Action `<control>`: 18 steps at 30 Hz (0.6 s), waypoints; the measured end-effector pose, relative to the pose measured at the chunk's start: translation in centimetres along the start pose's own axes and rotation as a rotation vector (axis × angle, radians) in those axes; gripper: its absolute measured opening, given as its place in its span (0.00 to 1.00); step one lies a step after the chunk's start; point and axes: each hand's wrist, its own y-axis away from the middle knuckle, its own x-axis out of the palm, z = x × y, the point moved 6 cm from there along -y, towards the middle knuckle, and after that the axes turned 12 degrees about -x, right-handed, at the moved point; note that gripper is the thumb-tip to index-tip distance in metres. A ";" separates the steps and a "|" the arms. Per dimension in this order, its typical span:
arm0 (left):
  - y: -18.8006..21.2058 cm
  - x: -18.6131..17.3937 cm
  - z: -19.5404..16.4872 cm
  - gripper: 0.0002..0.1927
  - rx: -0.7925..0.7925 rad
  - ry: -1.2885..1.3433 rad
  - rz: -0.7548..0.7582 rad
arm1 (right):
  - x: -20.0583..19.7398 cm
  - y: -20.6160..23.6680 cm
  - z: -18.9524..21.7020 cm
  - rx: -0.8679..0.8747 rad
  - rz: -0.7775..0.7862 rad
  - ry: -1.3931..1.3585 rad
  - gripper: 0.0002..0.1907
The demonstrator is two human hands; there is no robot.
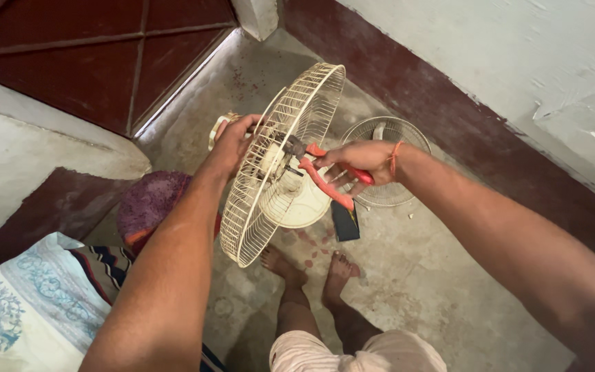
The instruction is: The person services a pedestal fan on the floor. They use a screwdriver to loosen the rear guard cap, remove the front grille and fan blades, then use pliers on the fan motor hub, working on the disassembled parts.
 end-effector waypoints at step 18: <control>-0.4 0.4 0.0 0.11 -0.020 0.112 0.116 | 1.1 0.9 0.5 -0.247 0.054 0.136 0.25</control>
